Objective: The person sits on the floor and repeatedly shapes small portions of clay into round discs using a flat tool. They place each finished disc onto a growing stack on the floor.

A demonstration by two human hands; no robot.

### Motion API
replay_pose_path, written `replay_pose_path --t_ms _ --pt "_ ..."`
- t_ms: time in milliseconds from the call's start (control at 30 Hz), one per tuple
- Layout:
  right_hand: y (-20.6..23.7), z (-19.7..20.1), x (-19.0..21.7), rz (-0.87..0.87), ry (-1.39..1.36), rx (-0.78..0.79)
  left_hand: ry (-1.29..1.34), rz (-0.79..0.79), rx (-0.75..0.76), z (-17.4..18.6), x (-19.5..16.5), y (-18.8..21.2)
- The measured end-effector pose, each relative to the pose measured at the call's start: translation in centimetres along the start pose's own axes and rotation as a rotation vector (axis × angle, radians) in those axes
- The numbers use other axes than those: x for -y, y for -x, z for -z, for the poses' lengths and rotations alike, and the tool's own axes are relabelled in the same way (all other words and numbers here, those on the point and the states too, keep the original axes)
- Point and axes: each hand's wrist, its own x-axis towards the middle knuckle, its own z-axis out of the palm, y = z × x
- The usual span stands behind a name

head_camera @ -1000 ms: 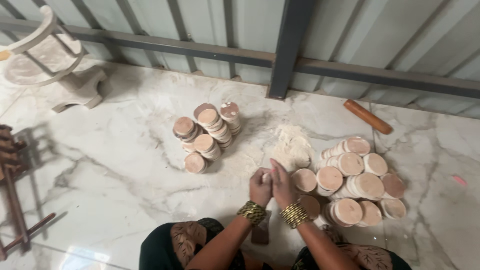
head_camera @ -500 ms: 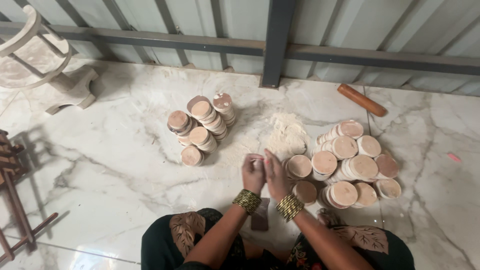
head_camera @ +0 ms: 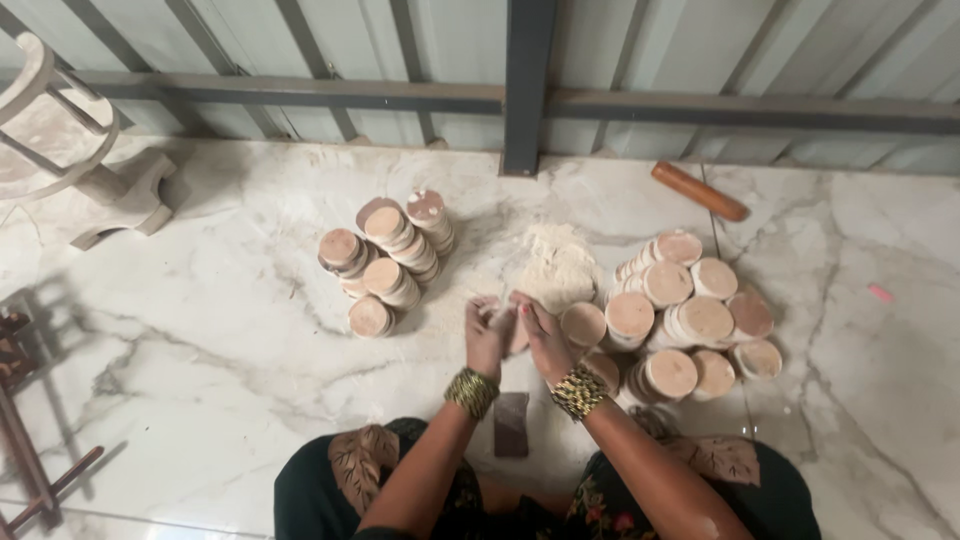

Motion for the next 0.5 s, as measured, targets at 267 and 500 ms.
replay_pose_path --t_ms 267,500 --pt "1.9 -0.6 3.6 -0.01 0.156 0.047 -0.063 -0.098 0.07 0.1 0.9 1.9" --pt "1.3 8.5 8.8 0.061 -0.247 -0.107 -0.072 0.196 0.101 -1.8 2.4 3.6"
